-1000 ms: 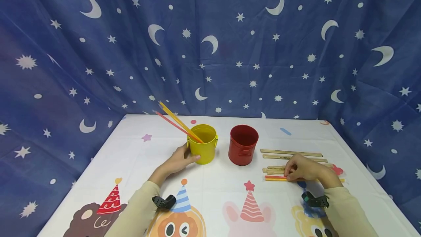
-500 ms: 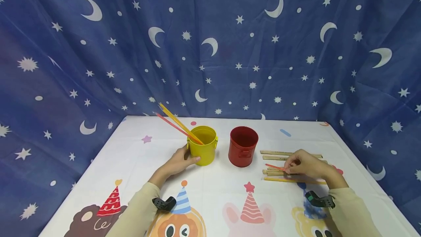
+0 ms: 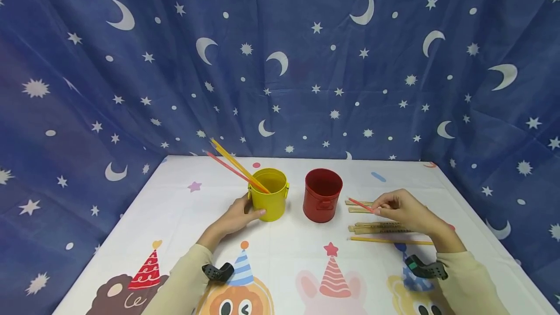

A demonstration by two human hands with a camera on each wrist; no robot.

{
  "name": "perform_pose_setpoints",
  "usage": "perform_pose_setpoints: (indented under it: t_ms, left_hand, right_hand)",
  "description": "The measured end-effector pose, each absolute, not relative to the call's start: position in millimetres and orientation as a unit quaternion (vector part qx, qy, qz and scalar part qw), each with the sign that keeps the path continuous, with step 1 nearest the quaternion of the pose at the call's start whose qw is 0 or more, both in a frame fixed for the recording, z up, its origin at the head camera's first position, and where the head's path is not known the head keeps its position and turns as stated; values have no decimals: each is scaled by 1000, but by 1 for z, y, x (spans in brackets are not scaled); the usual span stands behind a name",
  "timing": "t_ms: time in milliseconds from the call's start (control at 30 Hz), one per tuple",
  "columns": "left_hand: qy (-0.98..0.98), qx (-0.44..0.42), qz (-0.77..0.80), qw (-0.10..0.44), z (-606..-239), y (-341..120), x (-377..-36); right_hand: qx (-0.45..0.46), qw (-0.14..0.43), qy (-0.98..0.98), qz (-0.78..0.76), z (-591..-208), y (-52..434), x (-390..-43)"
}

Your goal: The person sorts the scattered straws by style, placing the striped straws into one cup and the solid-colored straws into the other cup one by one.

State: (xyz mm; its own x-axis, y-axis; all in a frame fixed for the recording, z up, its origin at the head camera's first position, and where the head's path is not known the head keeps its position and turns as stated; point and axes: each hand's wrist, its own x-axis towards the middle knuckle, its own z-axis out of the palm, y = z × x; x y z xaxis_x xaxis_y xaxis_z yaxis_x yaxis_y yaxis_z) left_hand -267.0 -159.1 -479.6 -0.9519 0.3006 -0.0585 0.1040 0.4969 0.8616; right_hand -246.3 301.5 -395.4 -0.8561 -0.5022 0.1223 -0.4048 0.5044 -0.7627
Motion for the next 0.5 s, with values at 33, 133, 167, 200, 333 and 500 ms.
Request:
perform_pose_setpoints:
  t_ms: [33,133,167,200,333,500]
  left_hand:
    - [859,118,488,101,-480,-159,-267]
    - [858,121,489,100,-479,-160,-267]
    - [858,120,488,101,-479,-160,-266]
    - [859,119,488,101,-478,-160,-266]
    - [862,112,486,92,-479,-161,-266]
    - [863,119,482,92,-481,-161,-267]
  right_hand:
    - [-266,45,865,-424,-394,300,-245]
    - [-271,12,860,-431,-390,294,-242]
    - [-271,3,859,-433,-388,292,-241]
    - [-271,-7,858,-436,-386,290,-239]
    - [-267,-33,854,-446,-379,280,-234]
    - [-247,-46,839,-483,-370,270,-228]
